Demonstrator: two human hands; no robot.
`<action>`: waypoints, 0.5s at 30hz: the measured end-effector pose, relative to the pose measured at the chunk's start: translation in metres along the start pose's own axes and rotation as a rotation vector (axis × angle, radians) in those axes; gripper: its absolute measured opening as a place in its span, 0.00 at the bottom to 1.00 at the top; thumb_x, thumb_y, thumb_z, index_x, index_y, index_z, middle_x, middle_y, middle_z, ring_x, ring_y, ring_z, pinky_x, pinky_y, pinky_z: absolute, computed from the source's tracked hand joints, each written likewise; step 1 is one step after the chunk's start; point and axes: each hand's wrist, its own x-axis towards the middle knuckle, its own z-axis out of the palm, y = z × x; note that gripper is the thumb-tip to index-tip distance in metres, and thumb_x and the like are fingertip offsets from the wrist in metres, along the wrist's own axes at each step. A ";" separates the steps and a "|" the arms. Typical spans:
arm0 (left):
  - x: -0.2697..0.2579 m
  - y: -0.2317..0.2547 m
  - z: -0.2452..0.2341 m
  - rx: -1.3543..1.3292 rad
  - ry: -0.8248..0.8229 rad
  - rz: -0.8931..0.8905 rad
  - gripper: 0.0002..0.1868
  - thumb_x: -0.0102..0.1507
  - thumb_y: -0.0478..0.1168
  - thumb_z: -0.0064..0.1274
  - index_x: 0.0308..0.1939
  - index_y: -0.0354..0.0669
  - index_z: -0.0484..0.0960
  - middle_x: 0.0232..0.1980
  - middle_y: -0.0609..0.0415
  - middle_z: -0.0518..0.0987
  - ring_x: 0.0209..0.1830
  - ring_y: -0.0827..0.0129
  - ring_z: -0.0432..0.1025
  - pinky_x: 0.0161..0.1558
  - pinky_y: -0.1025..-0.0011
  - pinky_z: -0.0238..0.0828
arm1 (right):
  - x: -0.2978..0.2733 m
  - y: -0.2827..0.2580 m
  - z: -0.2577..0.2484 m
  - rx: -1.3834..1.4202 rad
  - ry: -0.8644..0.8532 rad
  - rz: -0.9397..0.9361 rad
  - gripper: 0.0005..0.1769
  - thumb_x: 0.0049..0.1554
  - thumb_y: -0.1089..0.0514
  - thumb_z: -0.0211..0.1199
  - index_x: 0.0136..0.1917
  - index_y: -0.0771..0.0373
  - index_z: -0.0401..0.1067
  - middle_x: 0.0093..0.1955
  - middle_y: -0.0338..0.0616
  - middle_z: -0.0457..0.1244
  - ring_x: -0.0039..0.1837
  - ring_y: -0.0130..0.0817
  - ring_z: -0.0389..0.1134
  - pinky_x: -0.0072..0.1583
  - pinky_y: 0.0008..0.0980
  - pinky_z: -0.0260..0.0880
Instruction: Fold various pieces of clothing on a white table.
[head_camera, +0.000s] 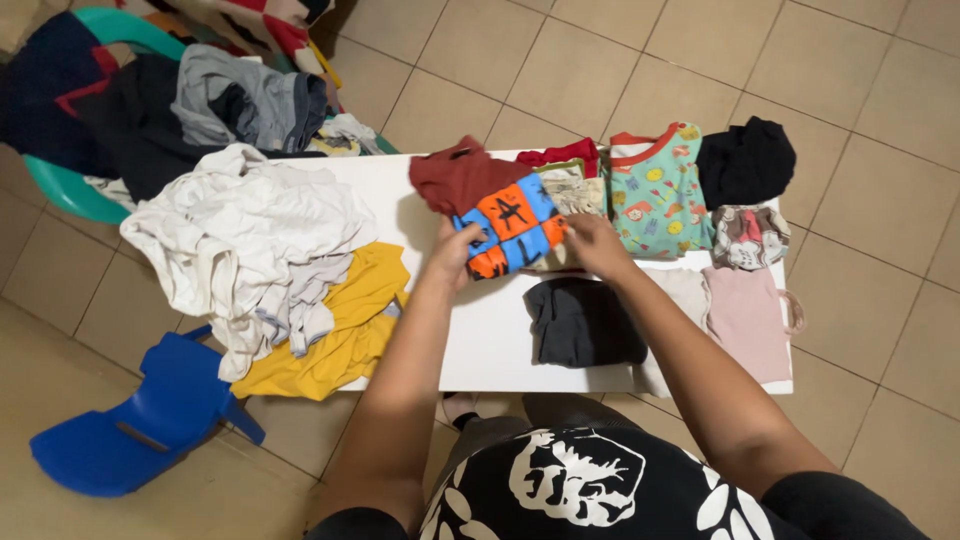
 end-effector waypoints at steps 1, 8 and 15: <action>0.009 -0.012 0.008 0.002 -0.010 -0.003 0.37 0.50 0.27 0.52 0.65 0.40 0.67 0.48 0.54 0.78 0.44 0.67 0.74 0.46 0.68 0.74 | -0.005 -0.019 -0.014 0.000 0.009 0.005 0.24 0.60 0.45 0.65 0.65 0.57 0.70 0.69 0.66 0.57 0.68 0.67 0.60 0.68 0.55 0.62; 0.034 -0.034 0.104 0.119 -0.340 -0.070 0.31 0.54 0.29 0.54 0.62 0.35 0.68 0.46 0.53 0.77 0.44 0.66 0.73 0.47 0.68 0.74 | -0.038 -0.090 -0.109 1.263 0.023 0.178 0.30 0.60 0.44 0.59 0.68 0.66 0.68 0.61 0.46 0.69 0.60 0.36 0.72 0.62 0.39 0.73; 0.055 -0.061 0.148 0.543 -0.155 -0.061 0.43 0.60 0.37 0.66 0.74 0.44 0.57 0.61 0.50 0.74 0.58 0.66 0.67 0.58 0.67 0.65 | -0.048 -0.028 -0.161 0.582 0.369 -0.038 0.28 0.58 0.64 0.67 0.71 0.65 0.68 0.61 0.42 0.69 0.60 0.31 0.70 0.62 0.31 0.71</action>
